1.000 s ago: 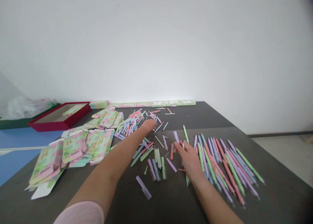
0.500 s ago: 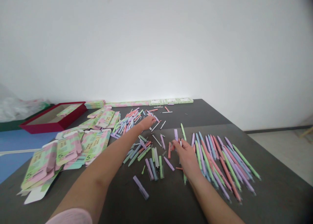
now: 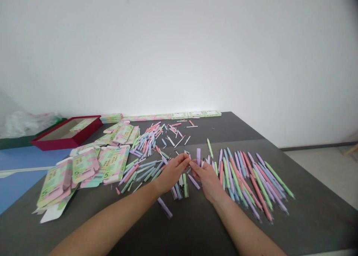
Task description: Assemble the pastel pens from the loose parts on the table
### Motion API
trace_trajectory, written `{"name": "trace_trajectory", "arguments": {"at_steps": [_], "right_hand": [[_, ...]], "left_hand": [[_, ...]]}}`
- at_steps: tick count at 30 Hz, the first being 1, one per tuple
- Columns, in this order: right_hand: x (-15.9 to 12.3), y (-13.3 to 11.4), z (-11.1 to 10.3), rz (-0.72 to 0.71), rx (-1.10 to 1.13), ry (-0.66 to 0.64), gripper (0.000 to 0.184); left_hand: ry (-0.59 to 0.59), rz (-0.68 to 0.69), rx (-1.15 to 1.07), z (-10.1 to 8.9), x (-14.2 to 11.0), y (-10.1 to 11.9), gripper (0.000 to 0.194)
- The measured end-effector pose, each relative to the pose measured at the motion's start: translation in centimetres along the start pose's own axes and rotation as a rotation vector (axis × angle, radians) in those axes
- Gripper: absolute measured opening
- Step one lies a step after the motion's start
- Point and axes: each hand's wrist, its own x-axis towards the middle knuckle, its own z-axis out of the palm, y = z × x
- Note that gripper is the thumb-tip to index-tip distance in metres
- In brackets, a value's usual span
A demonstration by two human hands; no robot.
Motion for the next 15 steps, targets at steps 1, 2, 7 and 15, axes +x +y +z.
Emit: {"name": "trace_trajectory", "arguments": {"at_steps": [1, 2, 7, 15], "right_hand": [[0.0, 0.1, 0.1, 0.012, 0.028, -0.013, 0.033], [0.0, 0.1, 0.1, 0.022, 0.055, -0.026, 0.032], [0.2, -0.1, -0.3, 0.004, 0.079, -0.067, 0.029], [-0.5, -1.5, -1.6, -0.002, -0.026, -0.253, 0.024]], "left_hand": [[0.013, 0.017, 0.036, -0.1, -0.1, 0.0, 0.026], [0.02, 0.033, 0.061, -0.2, -0.2, 0.1, 0.026], [0.047, 0.088, 0.135, -1.2, -0.8, 1.1, 0.023], [0.081, 0.134, 0.279, -3.0, -2.3, 1.9, 0.024]]}}
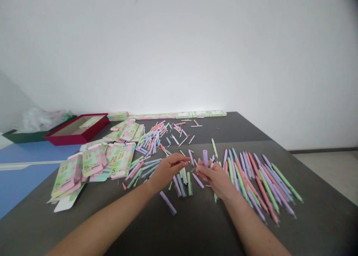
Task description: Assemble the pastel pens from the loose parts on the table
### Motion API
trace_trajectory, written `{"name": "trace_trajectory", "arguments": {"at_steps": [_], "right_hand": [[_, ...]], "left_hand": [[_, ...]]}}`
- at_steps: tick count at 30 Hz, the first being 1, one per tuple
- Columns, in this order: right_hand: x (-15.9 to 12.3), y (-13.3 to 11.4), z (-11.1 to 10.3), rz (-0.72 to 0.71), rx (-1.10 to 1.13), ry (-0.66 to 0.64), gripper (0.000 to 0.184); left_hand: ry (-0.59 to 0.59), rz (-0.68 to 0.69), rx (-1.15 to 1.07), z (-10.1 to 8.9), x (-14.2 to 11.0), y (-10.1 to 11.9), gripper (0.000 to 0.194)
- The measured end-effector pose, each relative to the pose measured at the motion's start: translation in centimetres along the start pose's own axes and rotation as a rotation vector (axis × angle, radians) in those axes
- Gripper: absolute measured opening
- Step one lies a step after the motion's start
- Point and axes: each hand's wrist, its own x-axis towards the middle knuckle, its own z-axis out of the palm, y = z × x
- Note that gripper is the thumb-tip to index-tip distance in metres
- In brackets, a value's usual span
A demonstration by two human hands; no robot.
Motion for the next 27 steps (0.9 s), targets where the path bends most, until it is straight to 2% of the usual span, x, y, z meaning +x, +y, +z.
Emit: {"name": "trace_trajectory", "arguments": {"at_steps": [3, 12, 27], "right_hand": [[-0.2, 0.02, 0.19, 0.046, -0.046, -0.074, 0.023], [-0.26, -0.27, 0.2, 0.122, -0.06, -0.134, 0.025], [-0.25, -0.33, 0.13, 0.145, -0.082, -0.164, 0.022]], "left_hand": [[-0.015, 0.009, 0.001, 0.01, -0.44, -0.11, 0.023], [-0.089, 0.018, 0.01, 0.01, -0.65, -0.1, 0.021], [-0.111, 0.027, 0.059, -0.14, -0.81, -0.46, 0.022]]}}
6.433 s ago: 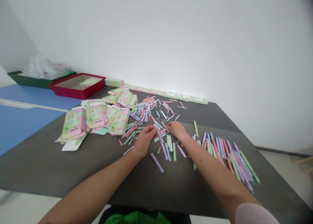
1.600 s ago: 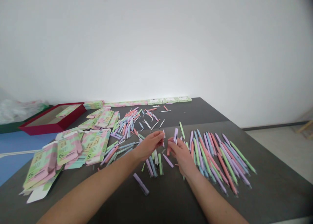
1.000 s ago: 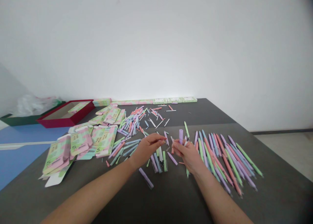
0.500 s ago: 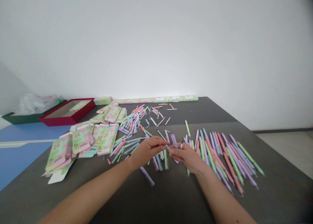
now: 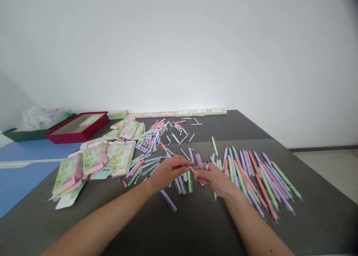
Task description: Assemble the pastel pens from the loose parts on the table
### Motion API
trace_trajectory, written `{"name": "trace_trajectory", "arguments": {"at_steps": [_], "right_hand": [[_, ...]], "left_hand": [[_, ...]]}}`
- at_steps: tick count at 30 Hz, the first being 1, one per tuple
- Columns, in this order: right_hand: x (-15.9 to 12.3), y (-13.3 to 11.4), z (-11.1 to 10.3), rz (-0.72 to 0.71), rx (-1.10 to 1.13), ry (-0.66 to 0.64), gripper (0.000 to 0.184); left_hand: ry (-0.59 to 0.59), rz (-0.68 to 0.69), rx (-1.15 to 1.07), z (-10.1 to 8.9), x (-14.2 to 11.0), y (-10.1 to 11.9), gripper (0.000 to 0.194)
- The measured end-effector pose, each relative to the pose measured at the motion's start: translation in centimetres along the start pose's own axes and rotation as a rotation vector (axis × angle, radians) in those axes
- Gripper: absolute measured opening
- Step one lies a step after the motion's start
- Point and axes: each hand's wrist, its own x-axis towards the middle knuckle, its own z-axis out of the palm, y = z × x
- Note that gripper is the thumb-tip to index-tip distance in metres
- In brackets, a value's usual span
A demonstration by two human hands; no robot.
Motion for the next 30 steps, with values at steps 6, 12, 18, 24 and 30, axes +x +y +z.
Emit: {"name": "trace_trajectory", "arguments": {"at_steps": [6, 12, 18, 24, 30], "right_hand": [[0.0, 0.0, 0.0, -0.006, -0.009, -0.006, 0.022], [-0.1, -0.2, -0.1, 0.026, -0.004, -0.029, 0.023], [-0.1, -0.2, -0.3, 0.029, -0.03, -0.022, 0.027], [0.3, 0.6, 0.6, -0.016, 0.042, 0.036, 0.035], [0.3, 0.8, 1.3, -0.049, 0.085, 0.107, 0.039]], "left_hand": [[0.016, -0.008, -0.01, 0.2, -0.1, -0.1, 0.022], [-0.05, 0.087, 0.049, -0.2, 0.2, 0.2, 0.023], [-0.181, 0.191, 0.19, -0.6, 0.3, 0.5, 0.022], [-0.052, 0.049, 0.034, 0.4, -0.1, 1.0, 0.021], [0.052, -0.165, -0.326, 1.8, -0.6, 1.2, 0.017]]}}
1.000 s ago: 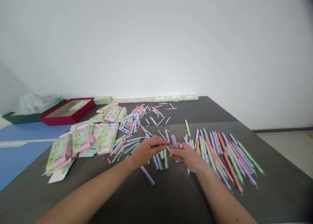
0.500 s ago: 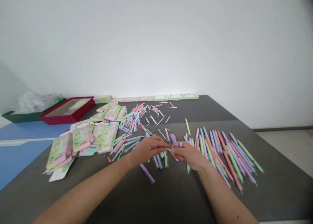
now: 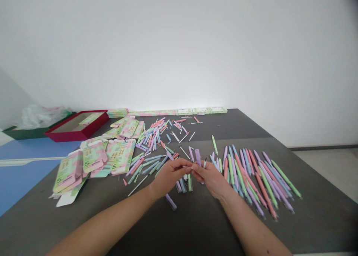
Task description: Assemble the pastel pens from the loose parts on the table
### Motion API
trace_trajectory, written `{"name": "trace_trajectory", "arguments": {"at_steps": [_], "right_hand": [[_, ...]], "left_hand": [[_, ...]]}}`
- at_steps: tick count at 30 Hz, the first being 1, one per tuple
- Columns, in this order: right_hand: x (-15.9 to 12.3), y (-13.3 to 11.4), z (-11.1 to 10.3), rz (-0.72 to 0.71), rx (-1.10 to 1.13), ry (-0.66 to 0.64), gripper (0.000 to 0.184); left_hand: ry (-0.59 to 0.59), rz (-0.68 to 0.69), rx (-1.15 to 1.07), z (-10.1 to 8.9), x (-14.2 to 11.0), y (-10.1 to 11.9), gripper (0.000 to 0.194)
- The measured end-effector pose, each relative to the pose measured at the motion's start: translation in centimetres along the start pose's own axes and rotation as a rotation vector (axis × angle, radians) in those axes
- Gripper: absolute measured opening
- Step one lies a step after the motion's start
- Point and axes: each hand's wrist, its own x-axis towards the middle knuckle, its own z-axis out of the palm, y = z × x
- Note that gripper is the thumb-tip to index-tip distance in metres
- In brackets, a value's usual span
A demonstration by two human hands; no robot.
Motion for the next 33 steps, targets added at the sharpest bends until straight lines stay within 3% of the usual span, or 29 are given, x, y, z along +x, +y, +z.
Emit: {"name": "trace_trajectory", "arguments": {"at_steps": [5, 8, 11, 17, 20, 23, 25, 28, 33], "right_hand": [[-0.1, -0.5, -0.1, -0.078, 0.043, 0.044, 0.033], [0.0, -0.3, -0.2, -0.066, 0.026, 0.082, 0.027], [0.1, 0.0, -0.1, -0.047, -0.001, 0.093, 0.026], [0.3, 0.3, 0.1, -0.036, 0.02, 0.068, 0.028], [0.4, 0.5, 0.1, -0.021, 0.041, 0.052, 0.029], [0.4, 0.6, 0.0, -0.02, 0.048, 0.044, 0.027], [0.3, 0.4, 0.1, -0.049, 0.06, 0.051, 0.027], [0.0, -0.2, 0.3, -0.135, 0.047, 0.116, 0.032], [-0.2, -0.8, 0.7, -0.159, -0.023, 0.182, 0.033]], "left_hand": [[0.064, -0.138, -0.453, 1.1, -0.4, -0.9, 0.015], [0.078, -0.158, -0.545, 1.4, -0.6, -1.0, 0.015], [0.106, -0.109, -0.402, 1.4, -0.7, -0.8, 0.016], [0.146, 0.176, 0.229, 0.4, -0.6, -0.2, 0.016], [0.133, 0.278, 0.383, 0.1, -0.5, 0.0, 0.018], [0.132, 0.263, 0.449, 0.0, -0.6, 0.1, 0.018], [0.137, 0.161, 0.369, 0.1, -0.6, 0.2, 0.018], [0.146, 0.01, 0.02, 0.3, -0.7, 0.4, 0.018], [0.137, -0.062, -0.481, 0.8, -1.2, 2.0, 0.016]]}}
